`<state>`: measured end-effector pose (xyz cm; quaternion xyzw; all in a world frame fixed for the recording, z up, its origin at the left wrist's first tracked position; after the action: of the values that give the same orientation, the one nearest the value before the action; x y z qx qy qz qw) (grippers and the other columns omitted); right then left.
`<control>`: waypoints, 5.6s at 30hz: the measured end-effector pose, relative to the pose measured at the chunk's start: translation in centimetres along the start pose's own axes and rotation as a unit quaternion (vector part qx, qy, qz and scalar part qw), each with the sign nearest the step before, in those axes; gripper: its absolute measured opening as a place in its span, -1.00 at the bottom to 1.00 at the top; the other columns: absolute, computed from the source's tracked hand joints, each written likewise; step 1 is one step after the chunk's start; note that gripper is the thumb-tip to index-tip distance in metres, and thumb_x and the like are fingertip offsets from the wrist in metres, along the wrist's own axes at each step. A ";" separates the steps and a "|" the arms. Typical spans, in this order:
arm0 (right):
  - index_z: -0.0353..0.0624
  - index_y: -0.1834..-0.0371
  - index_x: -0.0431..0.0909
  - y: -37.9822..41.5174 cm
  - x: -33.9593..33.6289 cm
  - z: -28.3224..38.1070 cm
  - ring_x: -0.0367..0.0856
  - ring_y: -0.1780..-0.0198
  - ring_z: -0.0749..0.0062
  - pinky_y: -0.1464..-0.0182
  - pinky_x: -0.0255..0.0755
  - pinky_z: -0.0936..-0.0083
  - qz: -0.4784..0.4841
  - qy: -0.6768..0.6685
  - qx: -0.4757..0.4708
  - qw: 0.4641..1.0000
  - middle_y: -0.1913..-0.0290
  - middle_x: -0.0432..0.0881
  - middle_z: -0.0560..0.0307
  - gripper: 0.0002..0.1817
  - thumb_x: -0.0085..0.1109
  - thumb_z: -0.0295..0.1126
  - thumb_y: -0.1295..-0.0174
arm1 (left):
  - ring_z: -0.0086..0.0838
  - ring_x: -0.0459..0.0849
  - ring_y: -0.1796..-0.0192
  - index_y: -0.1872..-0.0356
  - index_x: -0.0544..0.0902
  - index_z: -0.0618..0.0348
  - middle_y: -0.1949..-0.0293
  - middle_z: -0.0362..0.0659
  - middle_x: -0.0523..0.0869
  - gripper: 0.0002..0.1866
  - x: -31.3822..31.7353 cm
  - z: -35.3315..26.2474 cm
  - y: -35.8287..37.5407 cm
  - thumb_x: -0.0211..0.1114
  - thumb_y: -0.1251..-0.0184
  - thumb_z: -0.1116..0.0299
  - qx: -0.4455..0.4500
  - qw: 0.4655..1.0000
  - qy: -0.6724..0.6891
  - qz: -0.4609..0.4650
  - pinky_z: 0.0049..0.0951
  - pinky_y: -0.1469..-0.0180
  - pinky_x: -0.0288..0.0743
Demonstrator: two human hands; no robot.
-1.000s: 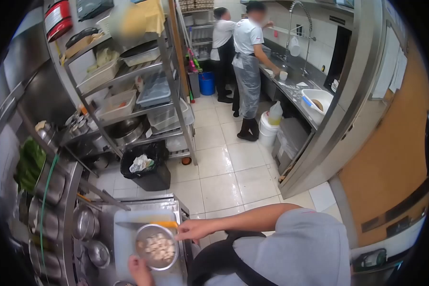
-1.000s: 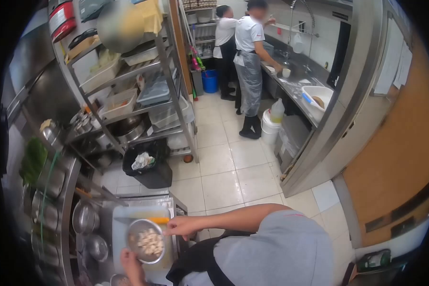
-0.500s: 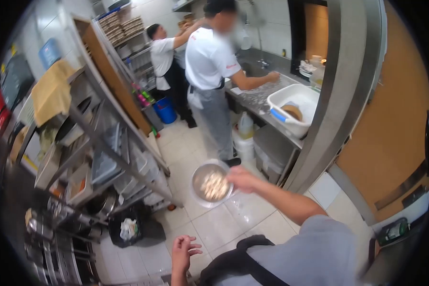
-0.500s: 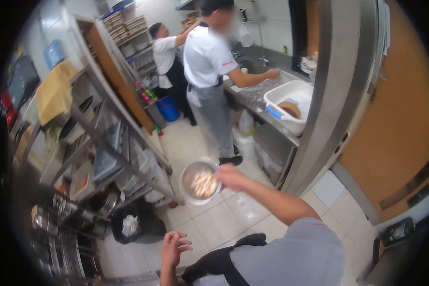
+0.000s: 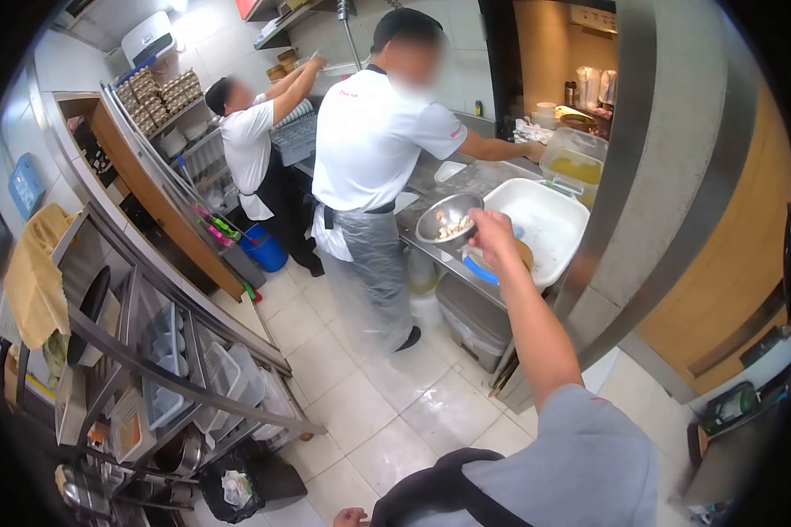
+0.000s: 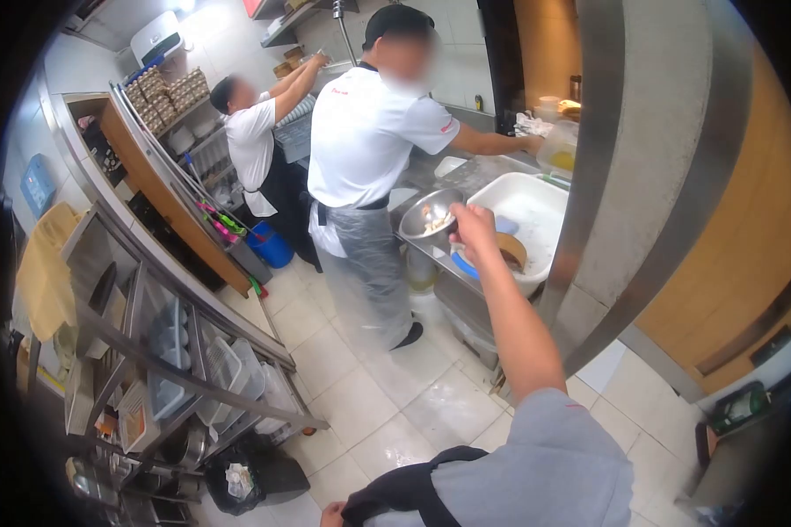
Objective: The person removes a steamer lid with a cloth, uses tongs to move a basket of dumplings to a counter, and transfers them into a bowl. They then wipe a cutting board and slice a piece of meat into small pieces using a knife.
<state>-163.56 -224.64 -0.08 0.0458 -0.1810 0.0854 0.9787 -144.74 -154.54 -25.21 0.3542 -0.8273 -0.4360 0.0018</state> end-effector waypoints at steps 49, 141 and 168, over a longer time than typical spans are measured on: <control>-0.37 0.49 0.58 -9.4 15.9 10.1 0.51 0.59 0.46 0.64 0.41 0.51 -0.023 -0.066 -0.135 0.988 0.47 0.62 0.07 -0.77 0.20 -0.44 -0.30 | -0.01 0.72 -0.01 -0.09 0.67 0.25 -0.01 0.17 0.76 -0.61 0.4 6.4 0.8 0.18 -0.56 0.13 -0.024 0.999 0.006 -0.047 -0.03 -0.09 0.53; -0.25 0.45 0.64 110.9 15.1 -17.9 0.51 0.58 0.48 0.56 0.36 0.39 0.970 0.113 0.124 0.174 0.58 0.58 0.22 -0.74 0.28 -0.27 -0.26 | -0.57 0.67 0.16 0.06 0.71 0.21 0.20 -0.24 0.75 -0.85 18.5 46.3 45.2 0.28 -0.49 0.39 -0.090 0.678 0.565 -0.461 -0.49 0.08 0.56; -0.11 0.11 0.62 132.1 13.6 -26.9 0.60 0.18 0.41 0.26 0.59 0.37 0.897 0.093 0.259 0.347 0.15 0.64 0.23 -0.82 0.24 -0.25 -0.40 | -0.38 0.75 0.14 -0.01 0.70 0.28 0.16 -0.11 0.81 -0.70 20.9 54.0 54.6 0.43 -0.35 0.33 -0.157 0.638 0.468 -0.591 -0.38 0.03 0.62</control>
<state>-166.03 -89.79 -12.42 0.0990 0.0097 0.9583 0.2680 -209.19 -107.82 -25.58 0.9185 -0.2495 -0.2434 0.1865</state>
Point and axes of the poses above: each hand's wrist, its own y-axis away from the middle knuckle, its own x-axis out of the palm, z = x × y, the point moved 7 cm from there along -y, towards the middle knuckle
